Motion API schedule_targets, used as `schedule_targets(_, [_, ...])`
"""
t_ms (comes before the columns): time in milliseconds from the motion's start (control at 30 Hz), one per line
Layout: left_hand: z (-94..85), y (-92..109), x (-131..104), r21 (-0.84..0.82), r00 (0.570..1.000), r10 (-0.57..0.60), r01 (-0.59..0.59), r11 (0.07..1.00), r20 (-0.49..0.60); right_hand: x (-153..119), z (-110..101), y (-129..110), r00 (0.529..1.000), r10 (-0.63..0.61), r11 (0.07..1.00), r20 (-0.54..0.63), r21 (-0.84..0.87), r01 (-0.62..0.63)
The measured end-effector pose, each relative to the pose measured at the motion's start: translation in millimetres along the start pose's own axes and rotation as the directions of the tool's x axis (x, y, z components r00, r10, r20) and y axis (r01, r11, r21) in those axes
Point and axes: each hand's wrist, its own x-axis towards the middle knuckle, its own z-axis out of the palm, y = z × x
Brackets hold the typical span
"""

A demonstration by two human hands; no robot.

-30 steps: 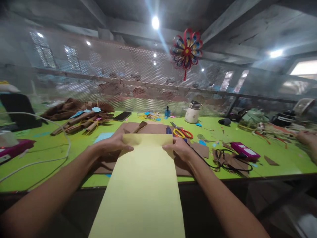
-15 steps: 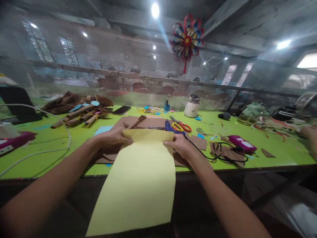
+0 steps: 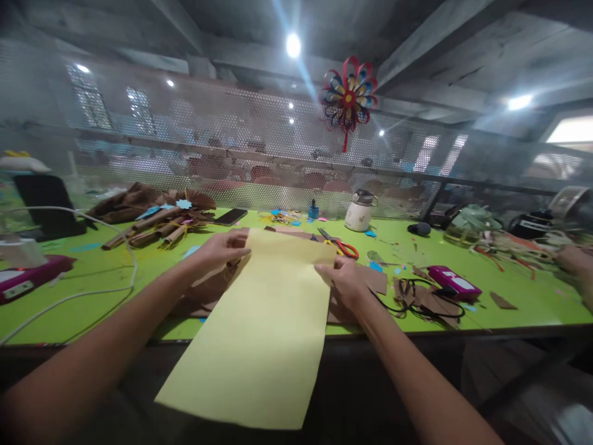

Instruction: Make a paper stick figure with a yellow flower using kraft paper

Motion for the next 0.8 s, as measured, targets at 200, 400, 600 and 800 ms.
schedule_targets(200, [0.8,76.0,-38.0,0.210,0.865,0.317,-0.251,0.945,-0.390,-0.5,-19.7,-36.5,0.678,-0.397,0.846,-0.619,0.040,0.532])
schedule_targets(400, [99.9,92.4,-99.0,0.225,0.900,0.429,-0.434,0.872,0.075,-68.3,38.1,-9.6,0.618,-0.481,0.853,-0.622,-0.169,0.495])
schedule_targets(600, [132.4,46.9,-113.6,0.215,0.800,0.457,-0.561,0.800,0.389,-110.3,56.4,18.7,0.918,-0.123,0.947,-0.376,0.233,0.222])
schedule_targets(800, [132.9,4.6,-121.0,0.268,0.726,0.569,-0.678,0.684,0.385,-144.2,53.6,42.7,0.956,-0.074,0.980,-0.285,0.158,0.123])
